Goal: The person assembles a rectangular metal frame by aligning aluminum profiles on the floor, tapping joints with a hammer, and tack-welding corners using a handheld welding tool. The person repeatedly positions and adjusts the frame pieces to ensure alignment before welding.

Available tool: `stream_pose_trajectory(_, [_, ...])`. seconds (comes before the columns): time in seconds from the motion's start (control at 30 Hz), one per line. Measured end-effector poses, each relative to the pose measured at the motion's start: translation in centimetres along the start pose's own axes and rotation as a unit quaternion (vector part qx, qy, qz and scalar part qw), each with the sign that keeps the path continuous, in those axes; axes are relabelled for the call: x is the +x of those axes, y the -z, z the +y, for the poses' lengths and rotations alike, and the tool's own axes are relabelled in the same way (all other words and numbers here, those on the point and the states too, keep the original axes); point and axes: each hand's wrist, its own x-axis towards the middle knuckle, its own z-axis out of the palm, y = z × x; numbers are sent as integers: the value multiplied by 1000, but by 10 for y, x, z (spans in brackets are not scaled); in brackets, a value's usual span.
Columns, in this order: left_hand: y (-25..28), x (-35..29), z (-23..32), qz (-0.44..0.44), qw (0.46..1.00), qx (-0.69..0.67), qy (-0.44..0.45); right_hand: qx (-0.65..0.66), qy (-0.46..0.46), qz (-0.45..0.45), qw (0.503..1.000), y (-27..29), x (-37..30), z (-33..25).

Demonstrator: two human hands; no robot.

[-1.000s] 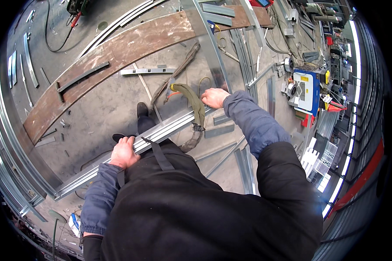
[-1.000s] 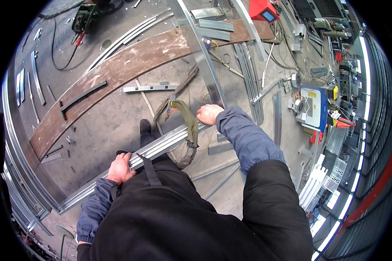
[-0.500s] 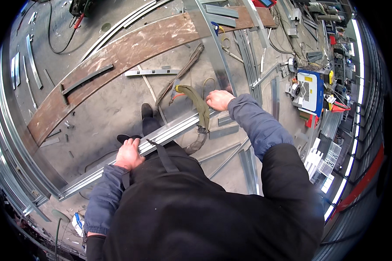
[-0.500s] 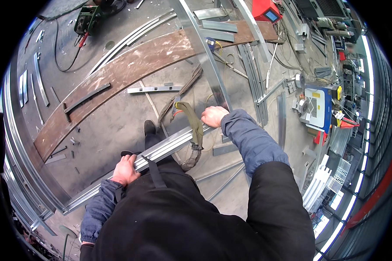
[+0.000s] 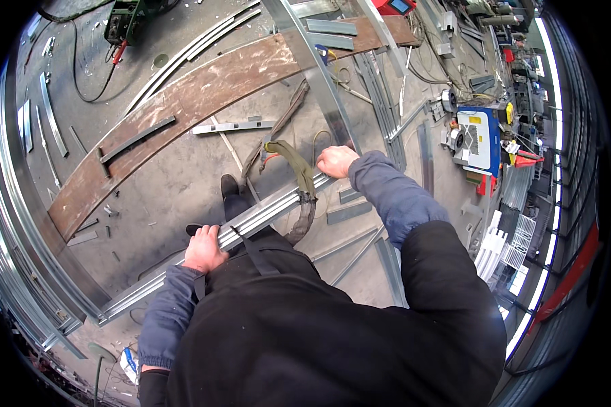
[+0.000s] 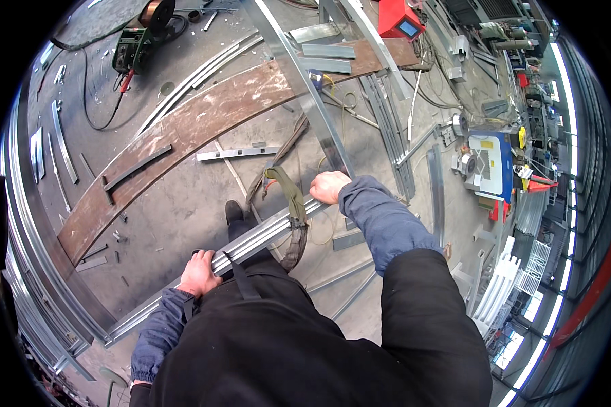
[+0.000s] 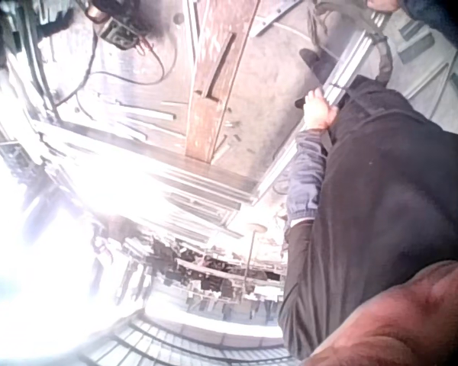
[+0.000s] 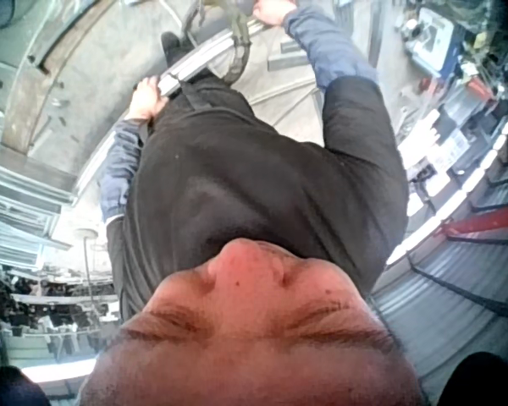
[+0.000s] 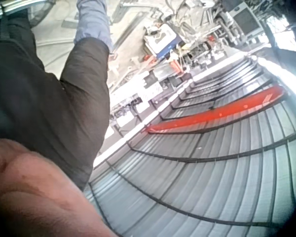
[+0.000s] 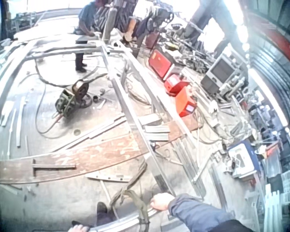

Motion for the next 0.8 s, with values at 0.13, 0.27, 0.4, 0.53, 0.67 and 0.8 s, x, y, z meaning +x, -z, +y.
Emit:
stream_pose_trajectory(0.13, [-2, 0, -7, 3, 1000, 1, -8, 8, -2, 17, 1000, -6, 2, -1])
stream_pose_trajectory(0.27, [-2, -2, -3, -25, 1000, -4, 3, 12, -12, -3, 1000, -7, 3, -6])
stream_pose_trajectory(0.4, [2, -2, -1, -30, 999, -4, 9, 18, -17, 26, 999, -8, 2, -2])
stream_pose_trajectory(0.53, [2, 0, -2, -24, 1000, -13, 2, 17, -36, 15, 999, -3, 2, -3])
stream_pose_trajectory(0.67, [0, 0, -2, -26, 1000, -13, 1, 15, -27, 28, 999, -13, 4, 1])
stream_pose_trajectory(0.8, [-1, -1, -4, 5, 1000, 11, -17, -12, -9, -6, 1000, -6, 6, -1])
